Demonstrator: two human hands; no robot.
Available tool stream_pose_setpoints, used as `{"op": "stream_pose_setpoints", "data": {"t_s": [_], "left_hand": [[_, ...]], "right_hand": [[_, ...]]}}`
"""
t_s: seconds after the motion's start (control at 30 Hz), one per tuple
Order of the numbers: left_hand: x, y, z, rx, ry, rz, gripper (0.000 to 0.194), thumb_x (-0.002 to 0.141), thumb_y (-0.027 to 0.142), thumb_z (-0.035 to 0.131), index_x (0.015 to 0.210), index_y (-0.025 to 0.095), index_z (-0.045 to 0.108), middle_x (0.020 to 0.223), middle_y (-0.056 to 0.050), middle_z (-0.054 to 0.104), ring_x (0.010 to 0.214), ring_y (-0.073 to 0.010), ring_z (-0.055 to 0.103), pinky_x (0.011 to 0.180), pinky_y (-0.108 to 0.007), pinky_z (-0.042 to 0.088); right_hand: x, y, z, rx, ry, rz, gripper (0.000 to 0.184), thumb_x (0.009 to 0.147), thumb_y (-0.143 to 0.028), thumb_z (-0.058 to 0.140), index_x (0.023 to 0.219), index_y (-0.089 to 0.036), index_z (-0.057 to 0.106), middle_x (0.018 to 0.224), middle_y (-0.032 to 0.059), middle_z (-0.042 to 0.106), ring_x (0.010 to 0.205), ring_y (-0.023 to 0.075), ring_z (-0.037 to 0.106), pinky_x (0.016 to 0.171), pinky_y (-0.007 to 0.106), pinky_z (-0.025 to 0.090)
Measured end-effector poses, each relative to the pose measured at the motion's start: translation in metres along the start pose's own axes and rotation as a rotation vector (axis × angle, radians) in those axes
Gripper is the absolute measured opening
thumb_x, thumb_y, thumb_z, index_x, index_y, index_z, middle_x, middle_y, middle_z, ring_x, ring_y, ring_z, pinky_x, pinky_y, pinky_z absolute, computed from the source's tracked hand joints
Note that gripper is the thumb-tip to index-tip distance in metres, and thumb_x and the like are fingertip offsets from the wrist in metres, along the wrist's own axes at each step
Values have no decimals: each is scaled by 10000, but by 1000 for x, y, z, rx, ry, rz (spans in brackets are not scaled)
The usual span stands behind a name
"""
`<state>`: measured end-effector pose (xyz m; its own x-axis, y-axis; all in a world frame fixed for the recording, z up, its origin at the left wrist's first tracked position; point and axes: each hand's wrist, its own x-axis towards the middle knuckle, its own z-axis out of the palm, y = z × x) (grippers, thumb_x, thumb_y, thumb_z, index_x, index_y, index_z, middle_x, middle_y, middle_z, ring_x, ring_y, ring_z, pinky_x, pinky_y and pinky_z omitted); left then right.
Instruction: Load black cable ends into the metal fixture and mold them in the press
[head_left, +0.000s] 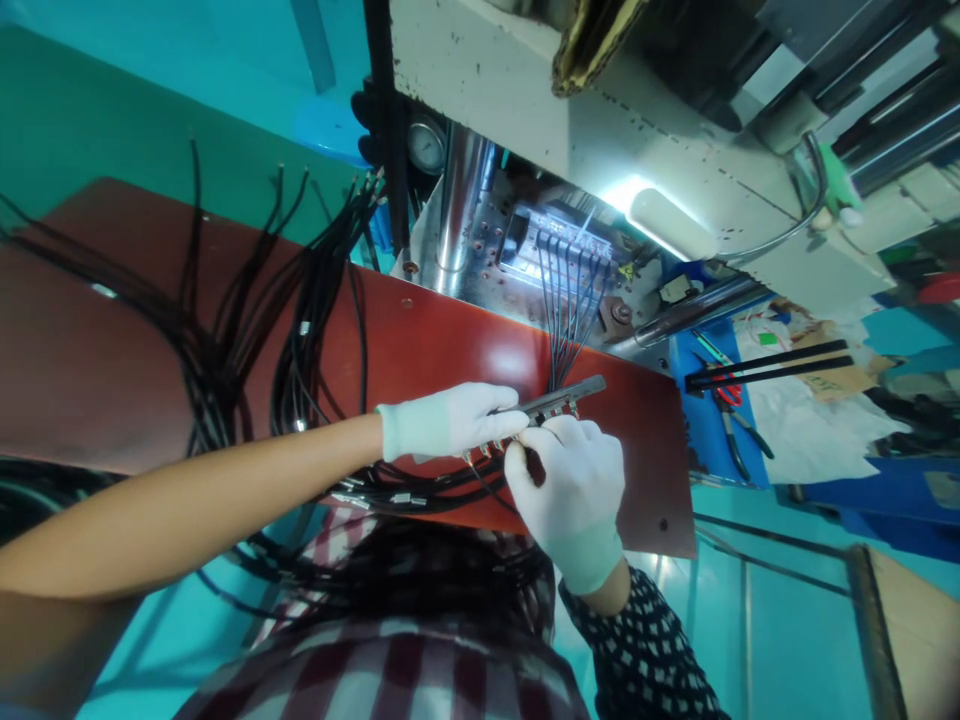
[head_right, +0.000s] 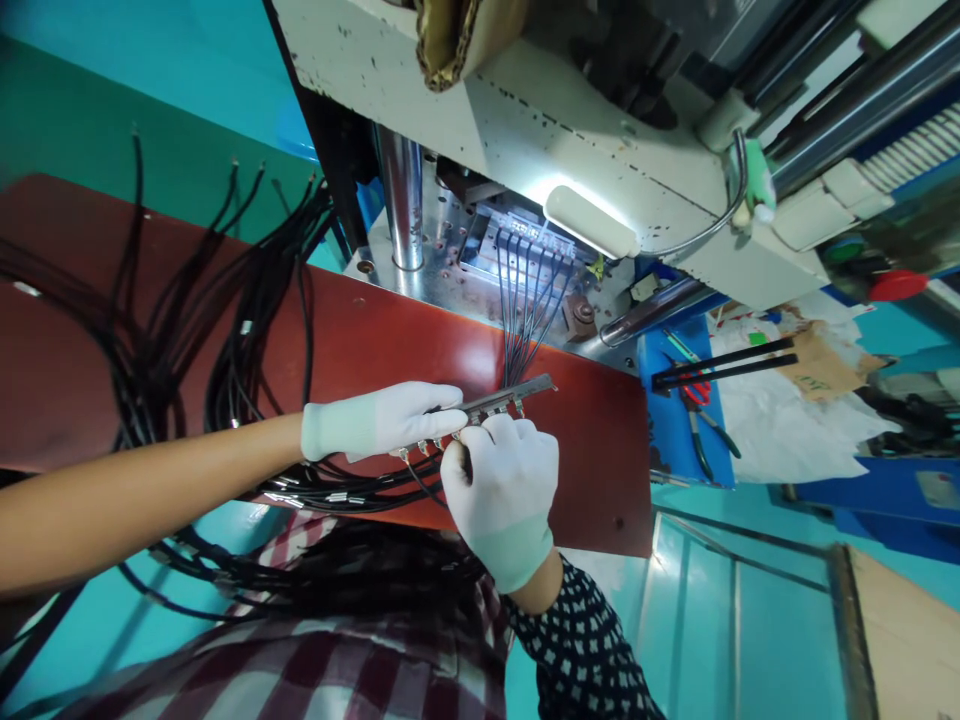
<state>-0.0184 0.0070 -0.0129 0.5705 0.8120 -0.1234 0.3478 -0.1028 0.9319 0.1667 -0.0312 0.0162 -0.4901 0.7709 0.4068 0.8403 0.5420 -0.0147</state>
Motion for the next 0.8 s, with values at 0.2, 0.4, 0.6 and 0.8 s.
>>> {"op": "stream_pose_setpoints", "data": {"t_s": [0.2,0.4,0.6,0.8], "left_hand": [[1,-2,0,-12,4,-6,456,972,588,395,778,181,464,695,26,458,616,-115,430,562,-256,312],[1,-4,2,-24,18,18,437,979,561,391,765,183,435,690,30,428,624,-114,408,571,-260,311],[-1,3,0,-88,3,-28,444,957,574,416,765,176,458,678,27,451,586,-105,445,518,-235,338],[-3,2,2,-203,-36,-108,446,941,604,429,779,189,429,655,39,455,509,-106,517,438,-220,383]], "right_hand": [[0,-6,-9,32,-36,-64,121,859,-292,674,753,-234,670,689,1,593,711,184,504,686,387,270],[4,-10,7,36,13,-60,151,783,-177,659,645,-221,613,650,6,573,688,186,481,673,382,266],[-1,-12,-3,67,5,-60,56,835,-249,677,785,-224,672,712,10,619,718,185,517,698,374,292],[3,-19,-2,78,-43,-75,140,831,-252,682,699,-228,642,702,-3,647,683,178,506,688,382,282]]}}
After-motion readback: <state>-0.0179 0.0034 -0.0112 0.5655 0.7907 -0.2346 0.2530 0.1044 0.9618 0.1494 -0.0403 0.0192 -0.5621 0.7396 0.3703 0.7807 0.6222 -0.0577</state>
